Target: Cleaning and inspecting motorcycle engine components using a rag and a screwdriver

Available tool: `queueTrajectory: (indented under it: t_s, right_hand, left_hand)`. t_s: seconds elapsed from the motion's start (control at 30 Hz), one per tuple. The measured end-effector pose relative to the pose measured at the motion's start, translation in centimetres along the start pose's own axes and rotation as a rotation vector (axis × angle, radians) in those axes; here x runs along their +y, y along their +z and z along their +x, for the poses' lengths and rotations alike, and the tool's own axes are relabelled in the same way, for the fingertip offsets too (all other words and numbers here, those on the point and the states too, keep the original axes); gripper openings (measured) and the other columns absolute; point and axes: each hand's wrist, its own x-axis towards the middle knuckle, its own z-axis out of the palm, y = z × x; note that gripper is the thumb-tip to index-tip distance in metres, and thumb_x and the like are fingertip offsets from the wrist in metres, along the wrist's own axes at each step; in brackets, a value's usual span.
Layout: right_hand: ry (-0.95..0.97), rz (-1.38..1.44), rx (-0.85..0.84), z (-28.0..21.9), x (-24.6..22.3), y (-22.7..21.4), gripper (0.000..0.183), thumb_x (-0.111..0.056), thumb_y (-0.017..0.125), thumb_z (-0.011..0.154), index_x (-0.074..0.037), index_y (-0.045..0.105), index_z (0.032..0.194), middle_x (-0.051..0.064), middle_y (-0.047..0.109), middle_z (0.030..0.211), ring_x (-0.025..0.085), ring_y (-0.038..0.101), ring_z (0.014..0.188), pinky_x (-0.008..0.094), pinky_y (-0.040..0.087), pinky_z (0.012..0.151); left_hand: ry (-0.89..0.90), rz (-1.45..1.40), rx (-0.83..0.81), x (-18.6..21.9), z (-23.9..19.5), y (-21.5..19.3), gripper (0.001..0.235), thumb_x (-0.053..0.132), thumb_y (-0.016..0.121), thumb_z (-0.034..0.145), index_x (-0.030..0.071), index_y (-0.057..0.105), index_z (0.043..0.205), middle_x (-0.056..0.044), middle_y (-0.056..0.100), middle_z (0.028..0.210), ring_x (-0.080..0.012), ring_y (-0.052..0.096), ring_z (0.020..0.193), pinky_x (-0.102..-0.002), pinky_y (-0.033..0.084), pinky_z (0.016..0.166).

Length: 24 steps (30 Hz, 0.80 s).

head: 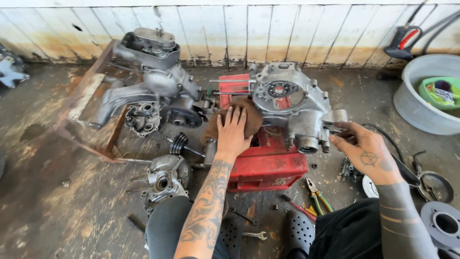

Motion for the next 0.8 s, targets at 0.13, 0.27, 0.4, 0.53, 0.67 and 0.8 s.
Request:
queueTrajectory:
  t_s: [0.13, 0.27, 0.4, 0.53, 0.67, 0.8]
  right_hand:
    - [0.080, -0.030, -0.011, 0.3, -0.8, -0.2, 0.042, -0.022, 0.072, 0.089, -0.005, 0.070, 0.127, 0.010, 0.077, 0.089, 0.020, 0.062, 0.068, 0.033, 0.049, 0.065]
    - [0.052, -0.051, -0.046, 0.9, -1.5, 0.0, 0.040, -0.023, 0.071, 0.087, -0.008, 0.072, 0.124, 0.010, 0.075, 0.081, 0.021, 0.059, 0.063, 0.033, 0.047, 0.060]
    - [0.088, -0.025, -0.048, 2.2, -0.2, 0.4, 0.041, -0.022, 0.073, 0.086, -0.006, 0.073, 0.124, 0.009, 0.076, 0.085, 0.019, 0.059, 0.064, 0.032, 0.047, 0.060]
    - [0.110, -0.013, -0.034, 3.2, -0.1, 0.3, 0.040, -0.023, 0.073, 0.088, -0.003, 0.073, 0.122, 0.011, 0.073, 0.077, 0.019, 0.059, 0.064, 0.032, 0.047, 0.061]
    - [0.156, -0.033, -0.074, 3.5, -0.8, 0.7, 0.044, -0.026, 0.072, 0.087, -0.007, 0.071, 0.127, 0.011, 0.076, 0.082, 0.020, 0.060, 0.064, 0.033, 0.047, 0.061]
    - [0.281, -0.054, -0.172, 4.8, -0.9, 0.7, 0.054, -0.036, 0.071, 0.089, -0.015, 0.065, 0.139, 0.012, 0.079, 0.111, 0.027, 0.076, 0.098, 0.045, 0.057, 0.093]
  left_hand:
    - [-0.059, -0.045, -0.192, 0.9, 2.8, 0.7, 0.103, 0.048, 0.082, 0.070, -0.001, 0.040, 0.151, -0.021, 0.043, 0.154, -0.0409, 0.030, 0.149, -0.070, 0.028, 0.111]
    - [-0.030, -0.155, -0.221, 0.3, 4.5, 1.0, 0.093, 0.046, 0.083, 0.067, 0.005, 0.051, 0.145, -0.015, 0.047, 0.154, -0.0380, 0.034, 0.145, -0.071, 0.024, 0.111]
    - [-0.037, -0.192, -0.386, -0.9, 6.0, 1.1, 0.107, 0.046, 0.086, 0.060, 0.015, 0.044, 0.153, -0.010, 0.045, 0.154, -0.0383, 0.040, 0.136, -0.056, 0.035, 0.105]
    - [-0.081, -0.198, -0.432, -1.0, 7.2, 0.9, 0.107, 0.047, 0.089, 0.055, 0.020, 0.049, 0.151, -0.018, 0.042, 0.151, -0.0425, 0.041, 0.126, -0.059, 0.033, 0.098]
    - [-0.100, -0.231, -0.467, -1.2, 7.6, 2.1, 0.103, 0.050, 0.089, 0.056, 0.013, 0.054, 0.146, -0.023, 0.045, 0.145, -0.0421, 0.039, 0.129, -0.060, 0.033, 0.101]
    - [-0.086, -0.249, -0.598, -0.2, 8.8, -2.2, 0.085, 0.049, 0.080, 0.072, 0.013, 0.057, 0.145, -0.013, 0.045, 0.155, -0.0336, 0.033, 0.149, -0.059, 0.035, 0.114]
